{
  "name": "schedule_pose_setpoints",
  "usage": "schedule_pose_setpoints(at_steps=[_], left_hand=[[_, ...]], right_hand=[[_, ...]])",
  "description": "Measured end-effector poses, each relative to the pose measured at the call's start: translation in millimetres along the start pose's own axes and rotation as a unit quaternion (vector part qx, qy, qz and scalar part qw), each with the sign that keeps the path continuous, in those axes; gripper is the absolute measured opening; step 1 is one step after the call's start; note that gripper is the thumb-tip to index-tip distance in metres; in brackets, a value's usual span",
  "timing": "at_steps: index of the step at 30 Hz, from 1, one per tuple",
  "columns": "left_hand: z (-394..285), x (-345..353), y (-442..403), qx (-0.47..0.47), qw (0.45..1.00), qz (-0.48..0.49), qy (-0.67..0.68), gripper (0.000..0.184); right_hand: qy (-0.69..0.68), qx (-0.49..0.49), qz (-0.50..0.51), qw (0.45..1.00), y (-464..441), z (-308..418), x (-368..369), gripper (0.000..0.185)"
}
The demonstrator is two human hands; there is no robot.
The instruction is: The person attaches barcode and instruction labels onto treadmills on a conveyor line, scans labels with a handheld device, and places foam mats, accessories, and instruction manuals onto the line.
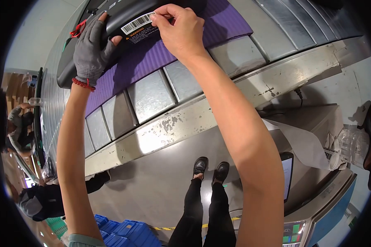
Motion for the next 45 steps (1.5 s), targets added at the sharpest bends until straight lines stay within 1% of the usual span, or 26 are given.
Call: schedule_pose_setpoints(at_steps=[3, 6, 10, 17, 20, 21, 23, 27, 29, 30, 31, 33, 34, 36, 37, 38, 39, 41, 42, 43, 44, 45], left_hand=[[-8, 1, -4, -0.008, 1.0, 0.003, 0.003, 0.054], [-9, 1, -6, -0.011, 1.0, 0.005, 0.005, 0.053], [-8, 1, -5, -0.009, 1.0, 0.014, 0.01, 0.051], [-8, -3, -5, -0.002, 0.999, 0.019, 0.038, 0.047], [-9, -5, -8, -0.018, 0.995, 0.064, 0.069, 0.048], [-10, -5, -13, -0.015, 0.996, 0.062, 0.069, 0.048], [-10, -1, -16, -0.015, 0.993, 0.089, 0.076, 0.049], [-13, 3, -24, -0.015, 0.989, 0.107, 0.102, 0.05], [-16, 4, -28, -0.012, 0.988, 0.106, 0.115, 0.051], [-19, 5, -31, -0.01, 0.989, 0.104, 0.102, 0.052], [-22, 8, -35, -0.008, 0.99, 0.104, 0.09, 0.053], [-28, 10, -38, -0.004, 0.993, 0.09, 0.082, 0.054], [-30, 13, -40, -0.006, 0.995, 0.085, 0.055, 0.054], [-41, 29, -51, -0.008, 0.995, 0.098, 0.017, 0.054], [-43, 28, -55, 0.004, 0.995, 0.093, 0.034, 0.054], [-40, 29, -56, -0.011, 0.994, 0.097, 0.046, 0.053], [-43, 31, -58, -0.021, 0.992, 0.102, 0.068, 0.052], [-46, 19, -61, -0.024, 0.986, 0.124, 0.113, 0.05], [-66, 7, -64, -0.077, 0.971, 0.133, 0.184, 0.05], [-70, 11, -57, -0.028, 0.976, 0.082, 0.198, 0.046], [-95, -4, -44, -0.023, 0.968, 0.052, 0.244, 0.043], [-122, -25, -30, 0.04, 0.963, 0.051, 0.26, 0.04]], right_hand=[[0.001, -0.003, -0.001, 1.0, 0, -2, 3, 0.011], [-0.014, -0.008, -0.036, 0.999, 1, -6, 5, 0.01], [-0.014, -0.015, -0.007, 1.0, 3, -4, 8, 0.011], [0.014, -0.02, -0.019, 1.0, 9, 1, 11, 0.011], [0.024, -0.021, -0.026, 0.999, 11, 0, 12, 0.011], [0.022, -0.024, -0.028, 0.999, 10, 0, 10, 0.011], [0.021, -0.023, -0.032, 0.999, 11, 2, 10, 0.011], [0.062, -0.024, -0.05, 0.997, 11, 10, 5, 0.016], [0.211, -0.08, -0.019, 0.974, 12, 21, 4, 0.014], [0.286, -0.106, -0.003, 0.952, 13, 28, 2, 0.014], [0.292, -0.104, -0.008, 0.951, 16, 33, -1, 0.014], [0.202, -0.052, -0.095, 0.973, 37, 48, -10, 0.018], [0.157, -0.031, -0.14, 0.977, 51, 56, -14, 0.02], [0.113, -0.042, -0.076, 0.99, 100, 71, -14, 0.025], [0.073, 0.016, 0.007, 0.997, 132, 82, -13, 0.021], [0.083, 0.011, 0.03, 0.996, 166, 85, -7, 0.019], [0.078, 0.053, 0.074, 0.993, 202, 86, -4, 0.016], [0.058, 0.149, 0.115, 0.98, 272, 96, -11, 0.013], [0.091, 0.206, 0.146, 0.963, 316, 95, -21, 0.013], [0.115, 0.263, 0.175, 0.942, 359, 89, -25, 0.013], [0.151, 0.289, 0.173, 0.929, 404, 85, -34, 0.013], [0.18, 0.314, 0.176, 0.915, 452, 84, -48, 0.014]])
Point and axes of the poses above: each hand's wrist, its own y-axis away from the middle knuckle, its own x-axis out of the palm, z = x × y, the point moved 2 cm from there along -y, towards the middle knuckle, and after that the axes turned 1 degree about x, right-handed, at the moved point
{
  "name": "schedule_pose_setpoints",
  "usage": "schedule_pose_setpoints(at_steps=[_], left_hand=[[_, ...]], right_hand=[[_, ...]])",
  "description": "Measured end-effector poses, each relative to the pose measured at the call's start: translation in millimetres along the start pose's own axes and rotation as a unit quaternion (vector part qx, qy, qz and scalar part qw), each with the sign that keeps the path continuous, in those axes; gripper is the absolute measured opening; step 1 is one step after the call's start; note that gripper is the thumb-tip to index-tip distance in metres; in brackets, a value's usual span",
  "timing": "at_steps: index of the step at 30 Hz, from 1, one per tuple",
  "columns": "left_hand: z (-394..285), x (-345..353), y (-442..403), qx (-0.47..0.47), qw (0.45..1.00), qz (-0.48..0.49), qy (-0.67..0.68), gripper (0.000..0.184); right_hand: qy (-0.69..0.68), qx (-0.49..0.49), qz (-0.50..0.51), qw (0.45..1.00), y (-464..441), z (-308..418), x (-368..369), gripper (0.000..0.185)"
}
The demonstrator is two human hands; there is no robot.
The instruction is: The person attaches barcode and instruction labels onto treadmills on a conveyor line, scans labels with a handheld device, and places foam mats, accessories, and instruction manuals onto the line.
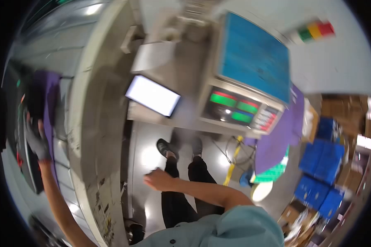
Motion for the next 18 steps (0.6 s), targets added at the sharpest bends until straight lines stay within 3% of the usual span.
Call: schedule_pose_setpoints(at_steps=[1, 2, 3, 4, 5, 7, 8, 9, 10, 11, 13, 14, 15, 17, 18], left_hand=[[-40, -4, 15, 0.121, 0.989, 0.001, -0.079, 0.039], [-67, 7, 45, 0.114, 0.992, 0.011, 0.05, 0.04], [-89, 22, 84, -0.063, 0.96, 0.211, 0.172, 0.041], [-125, 34, 125, 0.033, 0.956, 0.215, 0.195, 0.041], [-172, 60, 154, 0.05, 0.894, 0.375, 0.238, 0.041], [-274, 76, 211, 0.092, 0.831, 0.431, 0.341, 0.043], [-315, 89, 252, 0.113, 0.819, 0.368, 0.427, 0.045], [-365, 97, 268, 0.162, 0.775, 0.442, 0.421, 0.045], [-411, 101, 287, 0.145, 0.744, 0.49, 0.431, 0.041], [-457, 105, 310, 0.127, 0.709, 0.538, 0.437, 0.037], [-537, 124, 359, 0.034, 0.629, 0.63, 0.454, 0.042], [-572, 138, 391, -0.065, 0.586, 0.653, 0.475, 0.047], [-605, 153, 421, -0.164, 0.54, 0.664, 0.49, 0.052], [-670, 142, 378, -0.168, 0.607, 0.596, 0.499, 0.059], [-693, 149, 372, -0.175, 0.608, 0.586, 0.507, 0.06]], right_hand=[[-0.005, 0.057, -0.019, 0.998, 38, -29, -1, 0.015], [-0.014, 0.109, -0.035, 0.993, 78, -50, -7, 0.016], [0.025, 0.182, 0.019, 0.983, 118, -76, -12, 0.019], [0.039, 0.219, -0.034, 0.974, 163, -105, -4, 0.02], [0.024, 0.298, -0.046, 0.953, 201, -124, -10, 0.02], [-0.011, 0.442, -0.166, 0.881, 274, -149, -29, 0.021], [-0.02, 0.534, -0.206, 0.82, 308, -157, -38, 0.022], [-0.017, 0.53, -0.275, 0.802, 348, -175, -33, 0.022], [-0.012, 0.523, -0.341, 0.781, 386, -192, -26, 0.022], [-0.021, 0.531, -0.341, 0.775, 417, -200, -24, 0.022], [-0.132, 0.597, -0.405, 0.68, 476, -209, -16, 0.025], [-0.139, 0.602, -0.403, 0.675, 497, -217, -11, 0.025], [-0.156, 0.609, -0.457, 0.629, 519, -228, -11, 0.027], [-0.187, 0.616, -0.556, 0.526, 557, -249, -8, 0.033], [-0.193, 0.618, -0.554, 0.523, 569, -260, -12, 0.033]])
Point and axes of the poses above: each hand's wrist, its own y-axis away from the middle knuckle, its own x-axis out of the palm, z = x × y, the point moved 2 cm from there along -y, towards the middle knuckle, and after that the axes turned 1 degree about x, right-handed, at the moved point
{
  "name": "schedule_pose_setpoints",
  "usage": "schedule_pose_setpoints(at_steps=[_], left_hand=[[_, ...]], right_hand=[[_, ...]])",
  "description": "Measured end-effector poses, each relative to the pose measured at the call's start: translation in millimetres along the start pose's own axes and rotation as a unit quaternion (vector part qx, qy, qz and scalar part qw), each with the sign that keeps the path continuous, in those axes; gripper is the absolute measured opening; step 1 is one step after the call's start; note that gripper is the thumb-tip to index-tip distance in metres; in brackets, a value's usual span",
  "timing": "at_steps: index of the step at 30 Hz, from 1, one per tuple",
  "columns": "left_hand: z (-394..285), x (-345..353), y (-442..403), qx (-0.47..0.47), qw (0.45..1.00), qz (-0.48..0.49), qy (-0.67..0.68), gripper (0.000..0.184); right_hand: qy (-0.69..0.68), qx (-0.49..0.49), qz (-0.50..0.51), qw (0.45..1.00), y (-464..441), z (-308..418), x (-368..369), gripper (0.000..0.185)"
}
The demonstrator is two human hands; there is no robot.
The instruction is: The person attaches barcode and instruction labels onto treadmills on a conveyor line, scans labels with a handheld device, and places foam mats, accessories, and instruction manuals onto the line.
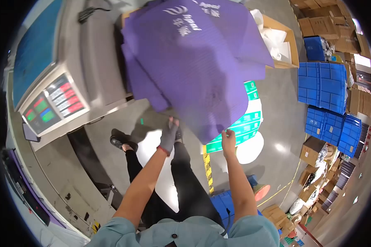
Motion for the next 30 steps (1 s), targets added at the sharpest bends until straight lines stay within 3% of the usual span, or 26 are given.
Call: schedule_pose_setpoints(at_steps=[2, 3, 5, 6, 7, 8, 10, 11, 12, 13, 14, 15, 16, 17, 20, 22, 24, 25, 26, 27, 30], left_hand=[[-23, 21, -19, -0.001, 1.0, -0.006, 0.003, 0.061], [-44, 23, -21, -0.055, 0.994, -0.001, 0.09, 0.059], [-76, 29, -20, -0.159, 0.953, 0.003, 0.258, 0.055], [-79, 34, -14, -0.157, 0.956, 0.002, 0.25, 0.055], [-81, 40, -1, -0.082, 0.955, -0.004, 0.286, 0.05], [-86, 43, 12, -0.005, 0.947, -0.008, 0.322, 0.045], [-110, 56, 46, -0.001, 0.932, -0.034, 0.36, 0.038], [-111, 64, 47, -0.002, 0.933, -0.038, 0.357, 0.038], [-113, 70, 46, 0.049, 0.964, -0.038, 0.259, 0.037], [-114, 76, 44, 0.097, 0.982, -0.034, 0.156, 0.037], [-112, 82, 43, 0.142, 0.988, -0.025, 0.054, 0.036], [-107, 89, 20, 0.07, 0.997, 0.024, -0.006, 0.035], [-106, 98, -6, -0.005, 0.995, 0.074, -0.065, 0.035], [-105, 106, -17, -0.009, 0.995, 0.078, -0.063, 0.035], [-127, 120, -37, 0.092, 0.992, 0.067, 0.058, 0.032], [-138, 121, -43, 0.165, 0.975, 0.052, 0.138, 0.03], [-91, 112, -28, 0.085, 0.975, -0.026, 0.206, 0.025], [-48, 107, -25, 0.116, 0.98, -0.115, 0.11, 0.025], [-26, 101, -21, 0.141, 0.969, -0.202, 0.009, 0.026], [-2, 98, -21, 0.137, 0.969, -0.207, 0.008, 0.026], [20, 95, -11, -0.132, 0.974, -0.019, 0.183, 0.032]], right_hand=[[-0.142, 0.12, -0.075, 0.98, -24, 7, -10, 0.041], [-0.145, 0.128, -0.072, 0.978, -30, 15, -16, 0.041], [-0.312, 0.256, -0.008, 0.915, -34, 35, -28, 0.043], [-0.392, 0.311, 0.024, 0.865, -36, 40, -31, 0.044], [-0.399, 0.313, 0.027, 0.861, -38, 35, -37, 0.044], [-0.423, 0.26, 0.055, 0.866, -38, 29, -45, 0.043], [-0.459, 0.151, 0.107, 0.869, -38, 21, -65, 0.04], [-0.459, 0.071, 0.045, 0.884, -38, 36, -89, 0.036], [-0.457, -0.009, -0.017, 0.889, -39, 53, -120, 0.031], [-0.494, -0.102, -0.004, 0.863, -56, 61, -149, 0.022], [-0.405, -0.179, -0.029, 0.896, -74, 83, -178, 0.016], [-0.369, -0.188, -0.058, 0.908, -85, 123, -197, 0.015], [-0.242, -0.241, -0.106, 0.934, -110, 147, -217, 0.021], [-0.121, -0.254, -0.151, 0.948, -131, 176, -232, 0.028], [-0.113, -0.445, -0.287, 0.841, -154, 235, -244, 0.029], [-0.077, -0.432, -0.23, 0.868, -125, 226, -231, 0.026], [-0.013, -0.437, -0.103, 0.893, -119, 163, -185, 0.019], [0.074, -0.469, -0.048, 0.879, -116, 129, -152, 0.024], [0.109, -0.431, -0.01, 0.896, -100, 107, -117, 0.032], [0.133, -0.439, 0.074, 0.886, -88, 88, -96, 0.04], [0.26, -0.409, 0.048, 0.873, -54, 54, -44, 0.057]])
Point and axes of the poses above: each hand's wrist, its own y-axis away from the middle knuckle, its own x-axis out of the palm, z = x × y, the point moved 2 cm from there along -y, towards the middle knuckle, and after that the axes turned 1 degree about x, right-handed, at the moved point
